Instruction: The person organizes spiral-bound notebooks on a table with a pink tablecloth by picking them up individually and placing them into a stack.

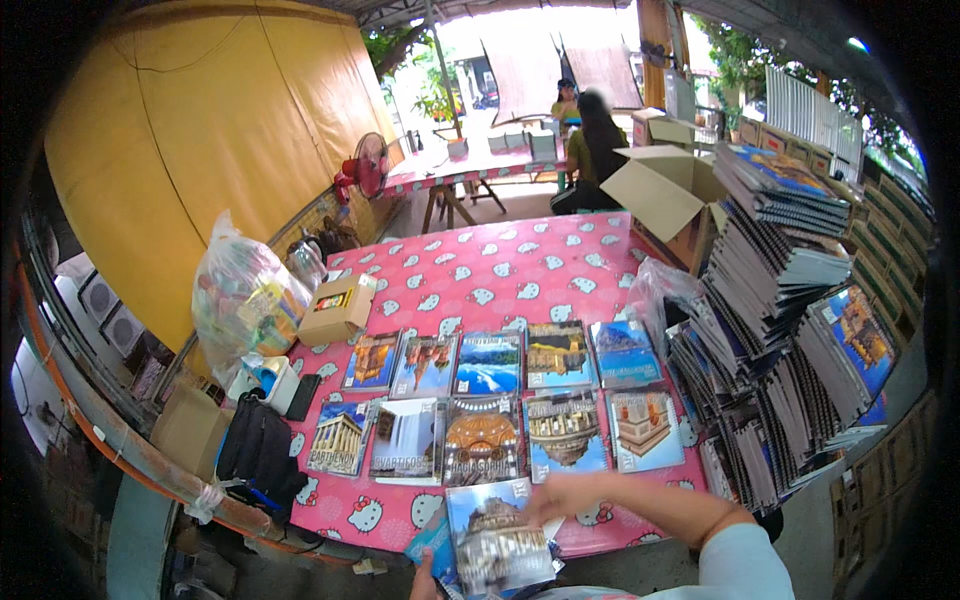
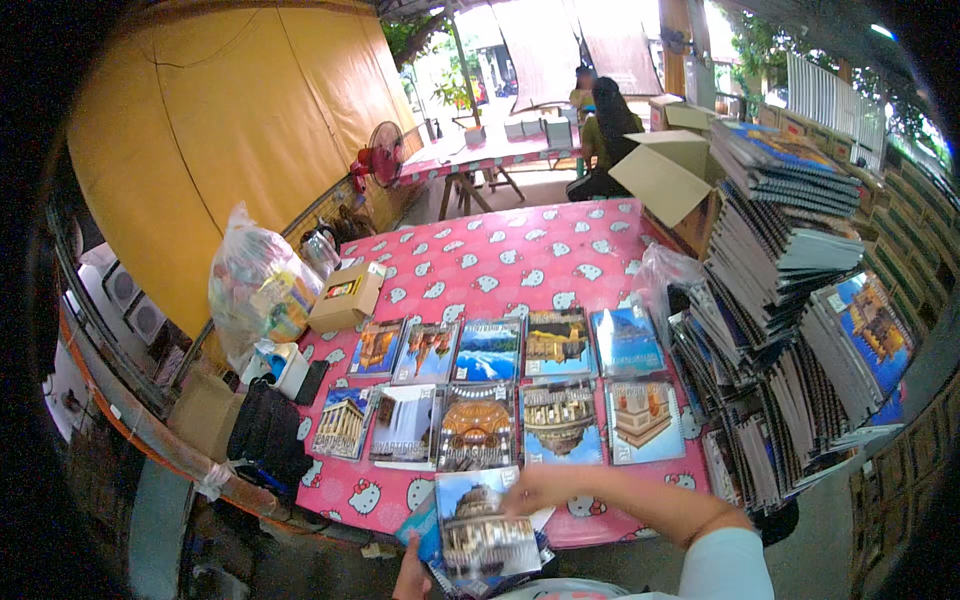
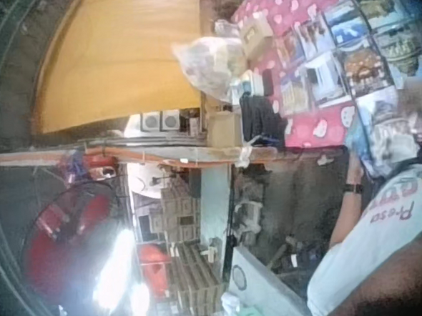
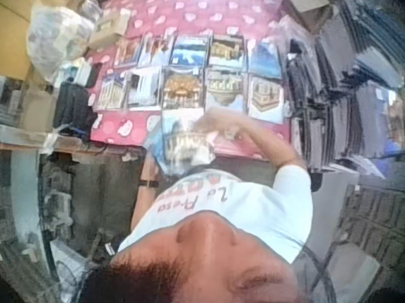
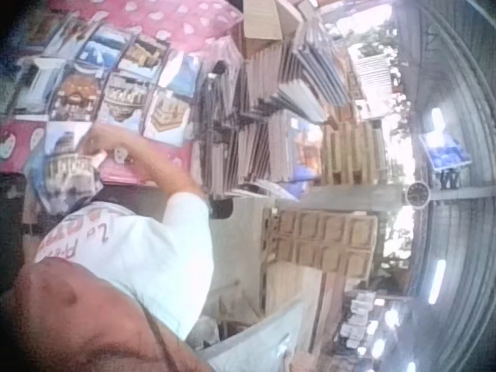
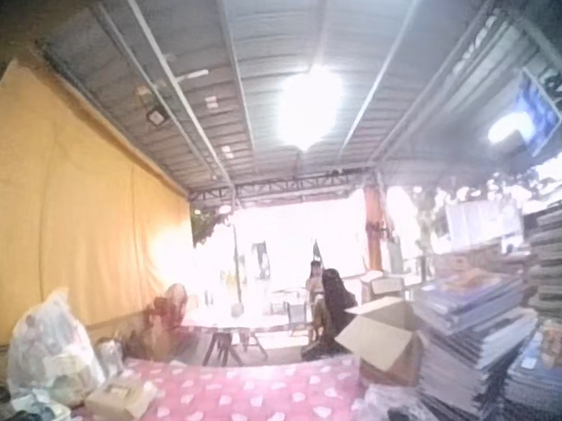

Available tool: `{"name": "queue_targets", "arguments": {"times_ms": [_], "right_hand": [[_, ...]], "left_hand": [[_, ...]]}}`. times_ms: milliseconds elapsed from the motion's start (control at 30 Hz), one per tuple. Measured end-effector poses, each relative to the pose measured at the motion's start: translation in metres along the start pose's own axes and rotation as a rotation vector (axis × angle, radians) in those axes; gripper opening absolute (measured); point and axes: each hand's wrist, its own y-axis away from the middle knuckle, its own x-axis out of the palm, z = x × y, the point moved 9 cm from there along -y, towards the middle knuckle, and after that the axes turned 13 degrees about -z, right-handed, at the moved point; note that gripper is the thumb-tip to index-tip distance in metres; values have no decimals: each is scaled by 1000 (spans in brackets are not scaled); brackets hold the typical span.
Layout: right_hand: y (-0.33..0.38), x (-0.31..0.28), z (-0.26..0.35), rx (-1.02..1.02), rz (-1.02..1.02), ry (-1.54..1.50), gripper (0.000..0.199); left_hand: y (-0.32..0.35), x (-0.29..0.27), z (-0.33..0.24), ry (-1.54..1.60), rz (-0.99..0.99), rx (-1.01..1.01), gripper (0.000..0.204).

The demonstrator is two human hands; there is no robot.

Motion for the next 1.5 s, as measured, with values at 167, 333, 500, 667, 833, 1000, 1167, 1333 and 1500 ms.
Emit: {"name": "queue_targets", "arguments": {"times_ms": [167,333,500,667,833,1000,1167,1333,1500], "right_hand": [[-29,-187,-140,206,-973,632,50],[-47,-185,-224,608,-768,933,66],[-63,-191,-200,404,-763,976,29],[-14,-220,-88,93,-1176,668,16],[-14,-75,7,129,-353,32,35],[9,26,-91,223,-563,-207,68],[26,87,-89,336,-588,-263,81],[-7,95,-63,282,-498,-284,77],[-84,30,-47,111,-343,156,70]], "left_hand": [[29,20,-16,-684,-140,-74,66],[11,-1,-11,-368,-95,156,50],[-19,-34,7,-234,-160,268,43],[-22,-23,7,-215,-166,331,42],[-35,-39,37,75,-41,22,61],[-25,-23,22,-190,-27,89,88],[-10,-8,11,-106,-60,24,73],[-31,-35,7,-43,54,6,35],[-37,-55,-30,52,131,-133,46]]}}
